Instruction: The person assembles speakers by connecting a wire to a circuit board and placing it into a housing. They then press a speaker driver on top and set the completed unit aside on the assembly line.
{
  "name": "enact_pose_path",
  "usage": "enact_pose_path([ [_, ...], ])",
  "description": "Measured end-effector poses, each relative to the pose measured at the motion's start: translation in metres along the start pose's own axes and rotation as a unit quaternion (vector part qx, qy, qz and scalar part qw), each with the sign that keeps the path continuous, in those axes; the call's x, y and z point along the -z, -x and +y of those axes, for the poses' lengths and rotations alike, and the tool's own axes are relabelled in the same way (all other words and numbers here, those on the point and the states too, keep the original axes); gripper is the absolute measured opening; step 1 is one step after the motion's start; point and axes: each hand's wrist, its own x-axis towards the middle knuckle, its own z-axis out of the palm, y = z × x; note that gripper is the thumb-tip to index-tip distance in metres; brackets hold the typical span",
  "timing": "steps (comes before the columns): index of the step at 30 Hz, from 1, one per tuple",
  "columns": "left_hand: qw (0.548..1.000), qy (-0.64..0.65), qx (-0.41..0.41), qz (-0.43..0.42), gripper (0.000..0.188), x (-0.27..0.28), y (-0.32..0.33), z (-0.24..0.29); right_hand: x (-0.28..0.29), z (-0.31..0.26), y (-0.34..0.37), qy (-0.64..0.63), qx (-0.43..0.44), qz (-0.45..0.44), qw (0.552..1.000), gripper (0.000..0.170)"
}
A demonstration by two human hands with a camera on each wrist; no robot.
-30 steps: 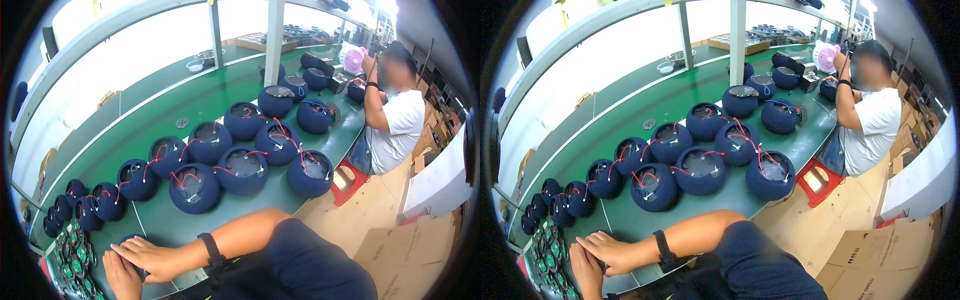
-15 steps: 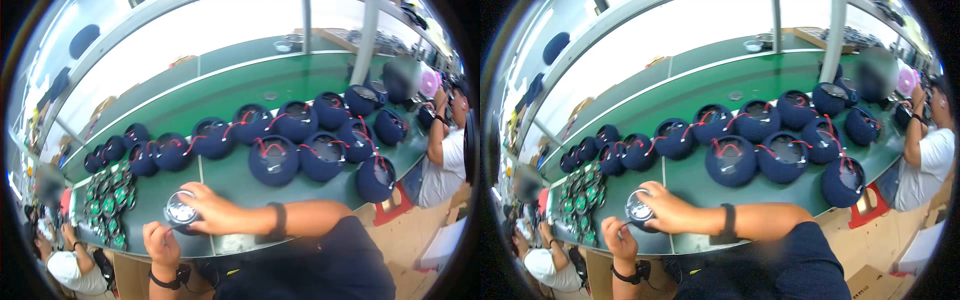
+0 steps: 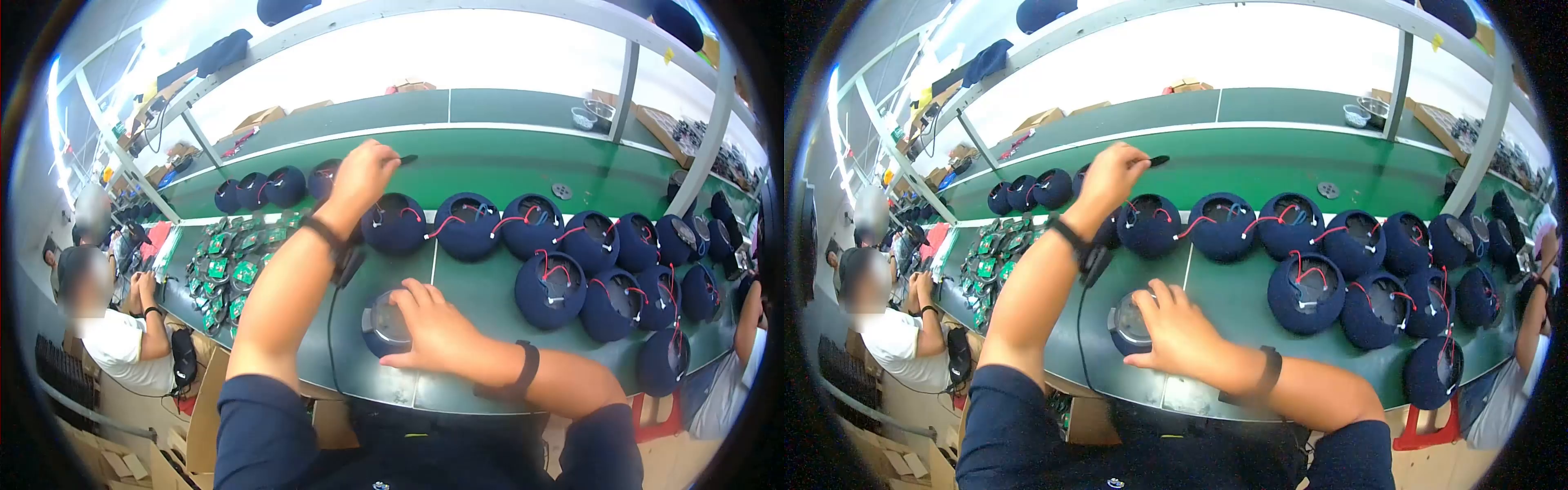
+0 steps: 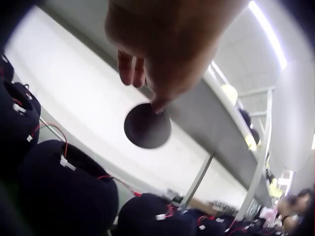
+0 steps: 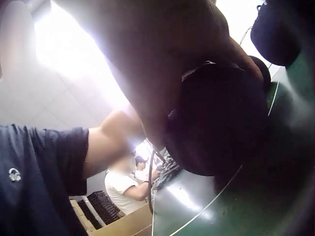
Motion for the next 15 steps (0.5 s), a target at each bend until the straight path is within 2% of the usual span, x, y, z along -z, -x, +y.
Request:
enact_pose_path([
  [2, 0.998, -0.051, -0.015, -0.026, 0.018, -0.035, -0.026, -0.028, 0.005, 0.002, 0.0, -0.029, -0.003, -0.01, 1.0, 0.09],
  [5, 0.979, -0.165, 0.02, -0.117, 0.014, -0.07, -0.057, -0.05, 0.031, 0.004, 0.009, -0.041, 0.01, -0.004, 0.999, 0.089],
  [7, 0.977, -0.175, 0.006, -0.123, 0.015, -0.076, -0.066, -0.053, 0.067, 0.001, 0.013, -0.027, 0.003, -0.001, 1.0, 0.088],
  [9, 0.974, -0.184, -0.006, -0.134, 0.016, -0.088, -0.07, -0.057, 0.119, 0.002, 0.005, -0.076, -0.024, -0.001, 0.997, 0.087],
  [11, 0.962, -0.192, 0.012, -0.195, 0.017, -0.102, -0.074, -0.062, 0.157, 0.014, -0.007, -0.039, -0.084, 0.01, 0.996, 0.088],
  [12, 0.962, -0.19, 0.016, -0.194, 0.017, -0.105, -0.075, -0.059, 0.175, 0.02, -0.019, -0.026, -0.142, 0.012, 0.989, 0.09],
  [13, 0.953, -0.189, 0.019, -0.237, 0.018, -0.108, -0.074, -0.054, 0.191, 0.028, -0.033, -0.012, -0.198, 0.013, 0.98, 0.091],
  [14, 0.941, -0.187, 0.022, -0.28, 0.02, -0.111, -0.073, -0.051, 0.2, 0.045, -0.047, 0.001, -0.208, 0.028, 0.978, 0.094],
  [15, 0.941, -0.186, 0.027, -0.28, 0.02, -0.116, -0.073, -0.051, 0.206, 0.067, -0.06, 0.013, -0.219, 0.044, 0.975, 0.096],
])
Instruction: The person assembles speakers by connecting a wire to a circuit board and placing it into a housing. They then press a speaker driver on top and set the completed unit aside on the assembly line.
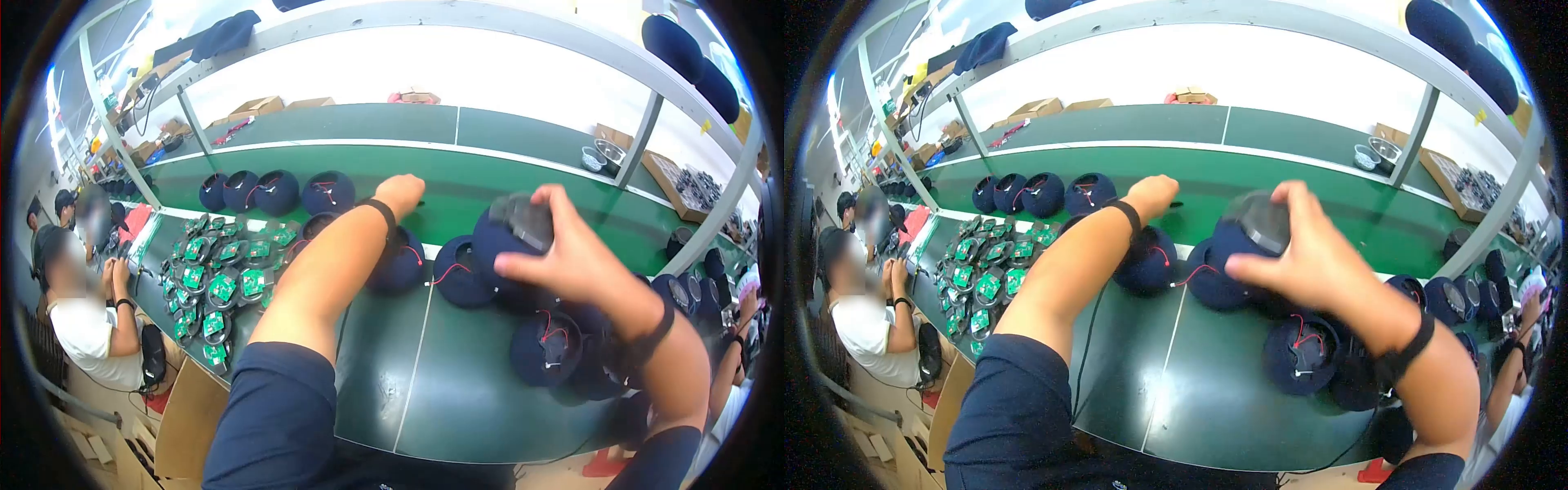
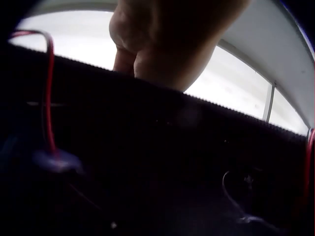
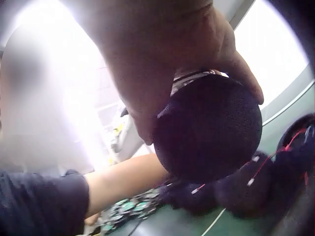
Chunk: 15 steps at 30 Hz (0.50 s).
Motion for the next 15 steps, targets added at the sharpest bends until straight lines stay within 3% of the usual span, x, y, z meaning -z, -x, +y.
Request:
enact_pose_path([
  [2, 0.995, 0.002, -0.062, -0.072, 0.02, -0.005, -0.003, 0.003, 0.002, 0.026, -0.044, 0.032, -0.012, 0.024, 0.999, 0.1],
  [8, 0.996, 0.051, -0.055, -0.044, 0.027, 0.007, 0.01, -0.023, -0.03, 0.105, -0.139, 0.071, -0.006, 0.053, 0.996, 0.105],
  [10, 0.997, 0.045, 0.037, 0.048, 0.029, 0.026, 0.027, -0.042, -0.043, 0.128, -0.156, 0.088, -0.02, 0.047, 0.995, 0.107],
  [12, 0.993, 0.012, 0.096, 0.061, 0.035, 0.035, 0.046, -0.073, -0.054, 0.146, -0.166, 0.085, -0.038, 0.023, 0.995, 0.112],
  [14, 0.985, 0.046, 0.159, -0.042, 0.042, 0.038, 0.06, -0.1, -0.069, 0.166, -0.173, 0.123, -0.068, 0.03, 0.99, 0.123],
  [15, 0.984, 0.044, 0.167, -0.041, 0.042, 0.028, 0.061, -0.112, -0.076, 0.176, -0.174, 0.121, -0.061, 0.027, 0.99, 0.123],
])
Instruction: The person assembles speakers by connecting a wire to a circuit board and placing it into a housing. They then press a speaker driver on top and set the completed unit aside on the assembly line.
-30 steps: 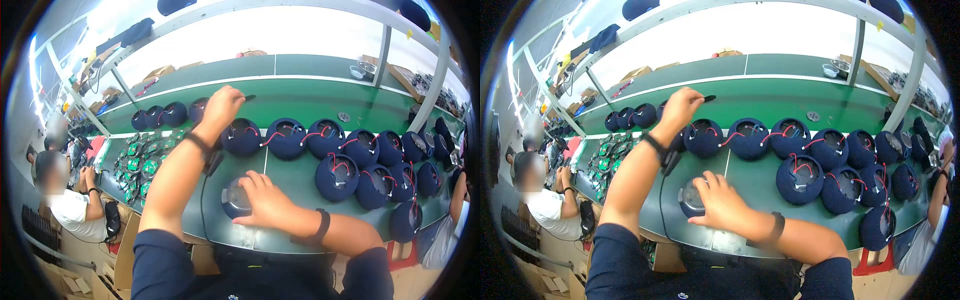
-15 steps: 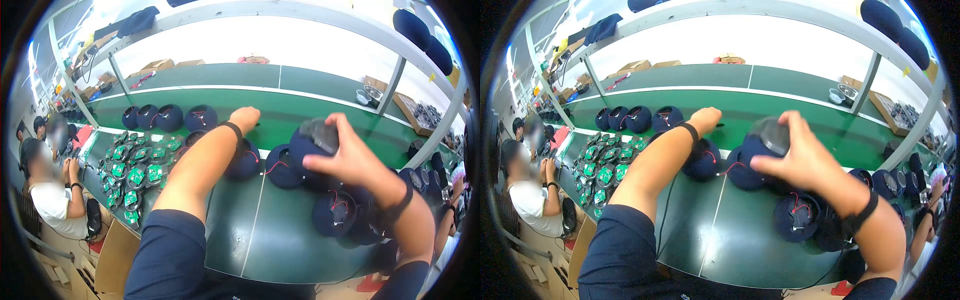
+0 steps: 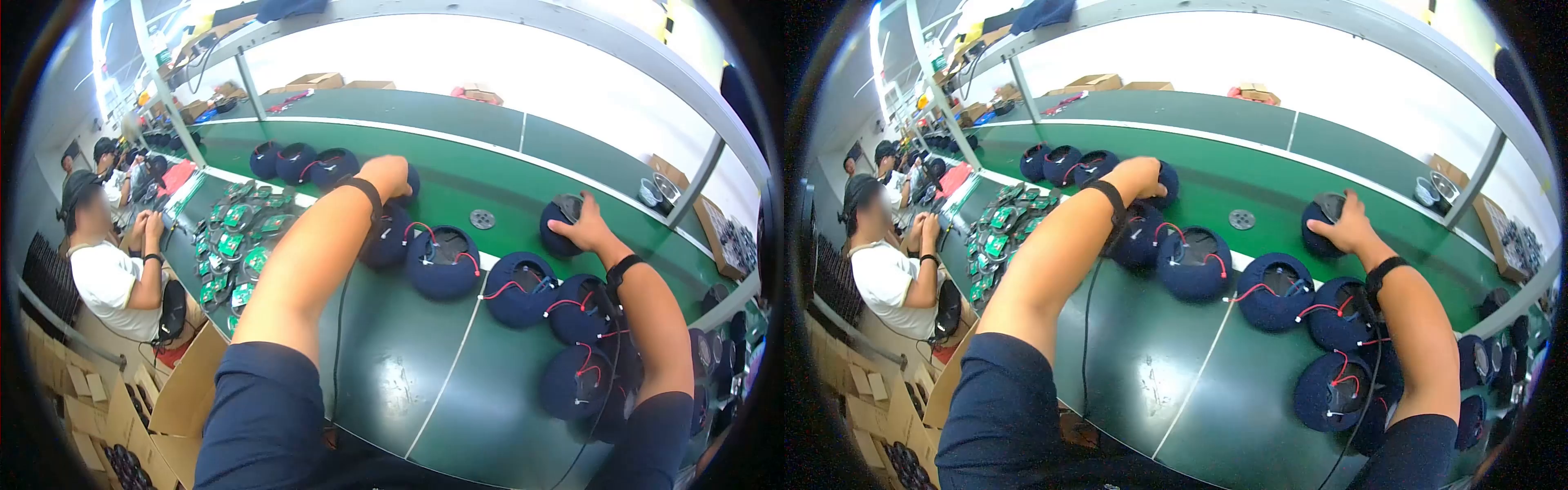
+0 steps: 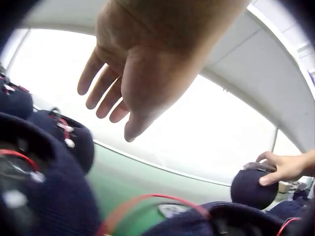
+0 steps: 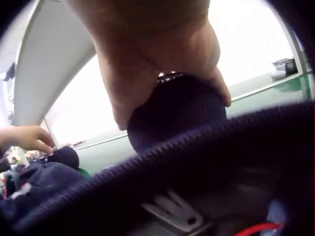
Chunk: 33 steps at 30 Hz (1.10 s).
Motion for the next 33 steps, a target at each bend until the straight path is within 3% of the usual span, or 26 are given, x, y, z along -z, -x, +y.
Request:
enact_pose_path([
  [3, 0.999, 0.018, -0.048, -0.002, 0.064, -0.031, -0.01, -0.024, -0.01, 0.016, -0.006, 0.015, -0.041, -0.031, 0.999, 0.135],
  [5, 0.998, -0.017, -0.055, 0.033, 0.062, -0.027, 0.0, -0.015, 0.006, 0.012, -0.005, -0.001, -0.082, -0.078, 0.994, 0.141],
  [7, 0.999, 0.021, -0.028, -0.012, 0.06, -0.031, -0.011, -0.018, 0.021, -0.001, 0.01, 0.004, -0.072, -0.073, 0.995, 0.139],
  [9, 0.999, 0.011, -0.037, 0.01, 0.058, -0.037, -0.012, -0.022, 0.031, -0.007, 0.019, 0.133, 0.074, 0.007, 0.988, 0.125],
  [10, 0.999, 0.034, -0.009, 0.005, 0.055, -0.031, -0.008, -0.017, 0.04, -0.019, 0.026, 0.133, 0.077, 0.006, 0.988, 0.125],
  [12, 0.999, 0.029, -0.023, 0.004, 0.057, -0.033, -0.026, -0.035, 0.055, -0.041, 0.05, 0.14, 0.162, 0.036, 0.976, 0.106],
  [13, 0.999, 0.023, -0.041, 0.0, 0.059, -0.04, -0.033, -0.038, 0.062, -0.052, 0.066, 0.145, 0.148, 0.031, 0.978, 0.106],
  [15, 0.988, 0.128, -0.048, 0.075, 0.058, -0.016, -0.006, -0.045, 0.079, -0.076, 0.091, 0.108, 0.203, 0.05, 0.972, 0.092],
  [17, 0.964, 0.224, -0.085, 0.115, 0.055, 0.004, 0.015, -0.057, 0.094, -0.095, 0.125, 0.091, 0.201, 0.046, 0.974, 0.09],
  [19, 0.956, 0.11, -0.201, 0.182, 0.051, 0.034, 0.058, -0.057, 0.101, -0.108, 0.153, 0.067, 0.211, 0.042, 0.974, 0.087],
  [20, 0.956, 0.111, -0.203, 0.181, 0.051, 0.05, 0.08, -0.049, 0.102, -0.113, 0.166, 0.036, 0.24, 0.033, 0.97, 0.085],
  [22, 0.925, 0.084, -0.308, 0.204, 0.048, 0.073, 0.13, -0.043, 0.096, -0.128, 0.19, -0.017, 0.296, 0.017, 0.955, 0.081],
  [24, 0.907, 0.121, -0.351, 0.197, 0.047, 0.074, 0.173, -0.031, 0.082, -0.146, 0.215, -0.062, 0.295, -0.031, 0.953, 0.087],
  [27, 0.868, 0.165, -0.432, 0.181, 0.042, 0.046, 0.224, -0.001, 0.045, -0.17, 0.241, -0.105, 0.316, -0.076, 0.94, 0.104],
  [30, 0.856, 0.259, -0.429, 0.127, 0.042, -0.005, 0.268, 0.04, 0.014, -0.185, 0.263, -0.075, 0.366, -0.045, 0.926, 0.113],
  [33, 0.824, 0.311, -0.456, 0.131, 0.047, -0.052, 0.289, 0.074, -0.008, -0.18, 0.269, -0.079, 0.362, -0.085, 0.925, 0.111],
])
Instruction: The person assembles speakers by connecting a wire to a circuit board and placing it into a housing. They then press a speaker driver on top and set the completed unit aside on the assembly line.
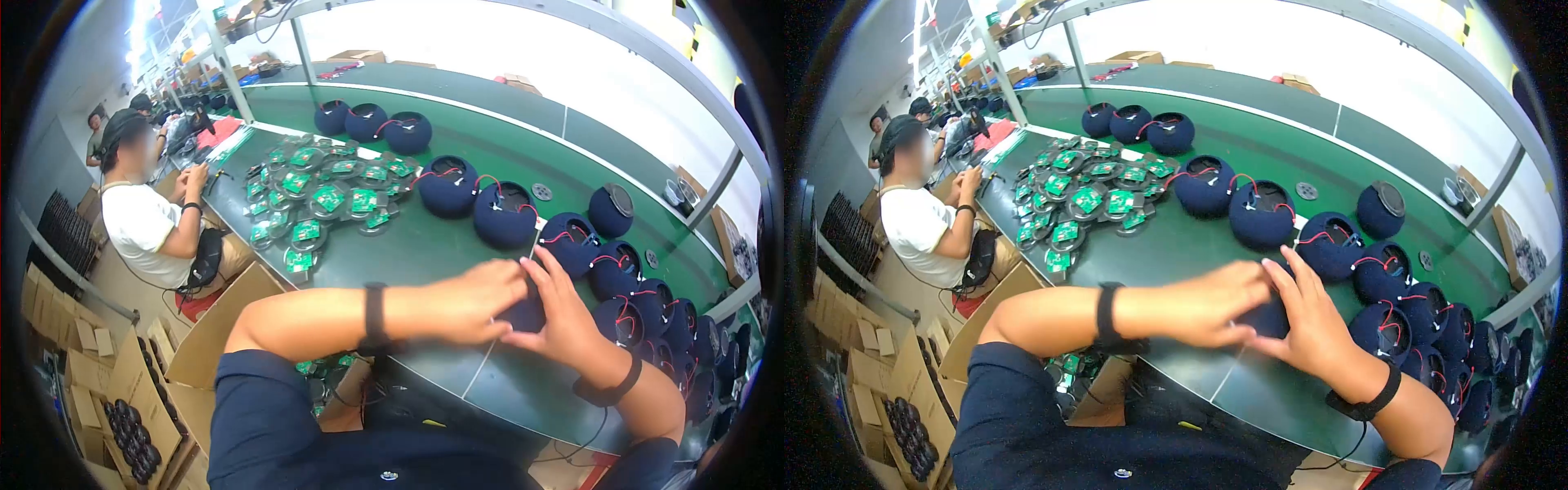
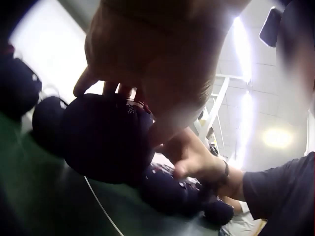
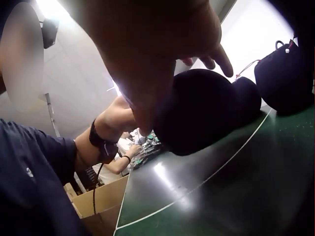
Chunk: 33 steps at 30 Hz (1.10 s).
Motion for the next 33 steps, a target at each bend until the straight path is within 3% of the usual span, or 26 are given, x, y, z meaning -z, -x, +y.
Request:
enact_pose_path([
  [2, 1.0, -0.003, -0.005, -0.004, 0.052, -0.018, 0.003, 0.002, -0.004, 0.002, 0.008, 0.007, -0.033, -0.048, 0.998, 0.112],
  [4, 0.999, 0.017, -0.007, -0.041, 0.049, 0.001, -0.007, -0.001, 0.0, 0.002, 0.014, -0.007, -0.038, -0.058, 0.998, 0.113],
  [6, 0.995, 0.031, 0.062, -0.076, 0.041, 0.035, -0.022, -0.011, 0.008, 0.001, 0.017, 0.001, -0.052, -0.068, 0.996, 0.113],
  [7, 1.0, -0.014, -0.003, 0.028, 0.04, 0.042, -0.027, -0.039, 0.011, 0.002, 0.019, 0.004, -0.066, -0.082, 0.994, 0.114],
  [8, 0.998, 0.013, 0.044, 0.04, 0.043, 0.061, -0.031, -0.059, 0.014, 0.004, 0.022, 0.006, -0.066, -0.083, 0.994, 0.114],
  [9, 0.991, -0.034, 0.104, 0.078, 0.046, 0.082, -0.034, -0.073, 0.016, 0.007, 0.026, 0.026, -0.062, -0.096, 0.993, 0.113],
  [11, 0.934, -0.188, 0.298, 0.063, 0.042, 0.126, -0.046, -0.111, 0.023, 0.013, 0.03, 0.065, -0.064, -0.122, 0.988, 0.11],
  [12, 0.906, -0.309, 0.269, 0.108, 0.038, 0.133, -0.036, -0.165, 0.028, 0.016, 0.032, 0.067, -0.064, -0.121, 0.988, 0.11],
  [13, 0.871, -0.358, 0.327, 0.083, 0.039, 0.148, -0.031, -0.201, 0.033, 0.02, 0.035, 0.069, -0.069, -0.131, 0.987, 0.109],
  [16, 0.829, -0.376, 0.414, 0.017, 0.055, 0.17, -0.002, -0.279, 0.046, 0.025, 0.039, 0.087, -0.079, -0.153, 0.981, 0.107],
  [17, 0.824, -0.379, 0.422, 0.018, 0.049, 0.171, 0.0, -0.293, 0.046, 0.028, 0.039, 0.099, -0.077, -0.153, 0.98, 0.106],
  [19, 0.818, -0.38, 0.431, 0.019, 0.044, 0.172, 0.001, -0.302, 0.055, 0.03, 0.044, 0.112, -0.062, -0.172, 0.977, 0.099],
  [21, 0.785, -0.399, 0.472, -0.045, 0.048, 0.168, 0.002, -0.303, 0.059, 0.028, 0.044, 0.141, -0.053, -0.181, 0.972, 0.096],
  [24, 0.787, -0.359, 0.499, -0.048, 0.052, 0.166, -0.002, -0.294, 0.057, 0.027, 0.043, 0.174, -0.053, -0.186, 0.966, 0.091],
  [26, 0.792, -0.371, 0.485, -0.015, 0.052, 0.161, 0.01, -0.31, 0.052, 0.033, 0.047, 0.179, -0.077, -0.139, 0.971, 0.09],
  [28, 0.818, -0.337, 0.467, -0.008, 0.05, 0.16, 0.014, -0.312, 0.051, 0.033, 0.046, 0.183, -0.082, -0.136, 0.97, 0.09],
  [33, 0.823, -0.343, 0.453, -0.009, 0.051, 0.161, 0.015, -0.305, 0.048, 0.029, 0.054, 0.175, -0.1, -0.131, 0.971, 0.09],
])
